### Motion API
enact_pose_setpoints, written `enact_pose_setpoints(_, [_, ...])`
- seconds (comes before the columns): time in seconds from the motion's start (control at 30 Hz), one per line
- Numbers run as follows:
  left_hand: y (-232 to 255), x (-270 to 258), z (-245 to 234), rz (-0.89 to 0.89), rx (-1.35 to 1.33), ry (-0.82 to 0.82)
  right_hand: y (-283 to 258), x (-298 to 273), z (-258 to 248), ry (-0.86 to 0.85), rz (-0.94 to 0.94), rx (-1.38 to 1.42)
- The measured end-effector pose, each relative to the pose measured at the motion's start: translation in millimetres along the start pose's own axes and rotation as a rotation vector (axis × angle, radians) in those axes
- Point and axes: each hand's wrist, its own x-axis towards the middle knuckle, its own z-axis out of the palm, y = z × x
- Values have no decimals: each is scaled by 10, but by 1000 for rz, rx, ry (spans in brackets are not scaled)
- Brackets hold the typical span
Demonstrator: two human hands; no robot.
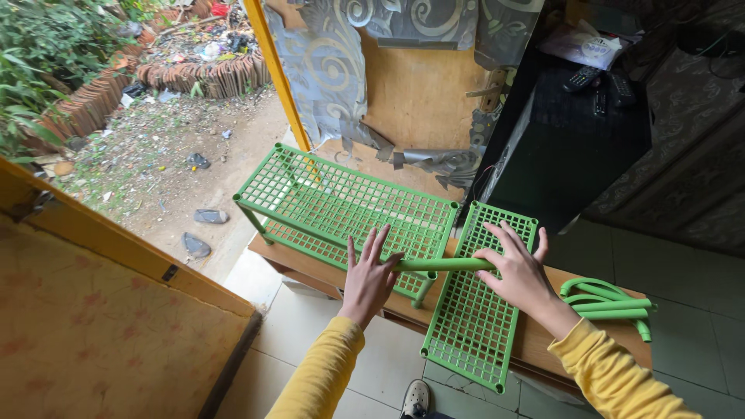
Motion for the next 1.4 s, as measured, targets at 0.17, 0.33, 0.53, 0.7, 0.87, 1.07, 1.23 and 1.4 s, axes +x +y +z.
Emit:
enact_pose_setpoints(0.17, [110,-427,-219,-76,18,1,-259,-193,-62,24,-83,44])
enact_pose_setpoints(0.33, [365,-1017,-375,-158,46,0,-497,-612,-123,-37,-136,61])
enact_pose_setpoints(0.53, [858,-1826,-310,-242,39,-44,-644,-1434,-148,-148,-181,71])
enact_pose_setpoints(0.7, [1276,-2151,-199,-211,-1,-133,-522,-1978,-280,-194,-153,60])
enact_pose_setpoints(0.87, [1519,-2002,-161,-149,9,-132,-314,-2198,-430,-204,-78,55])
enact_pose_setpoints(1.07, [1819,-1640,57,-107,19,-126,122,-2298,-532,-142,-42,83])
enact_pose_setpoints(1.23, [2232,-1225,379,-80,4,-160,749,-2351,-623,-148,18,100])
enact_pose_setpoints(1.4, [2886,-679,893,-101,-1,-245,1688,-2531,-682,-172,81,83])
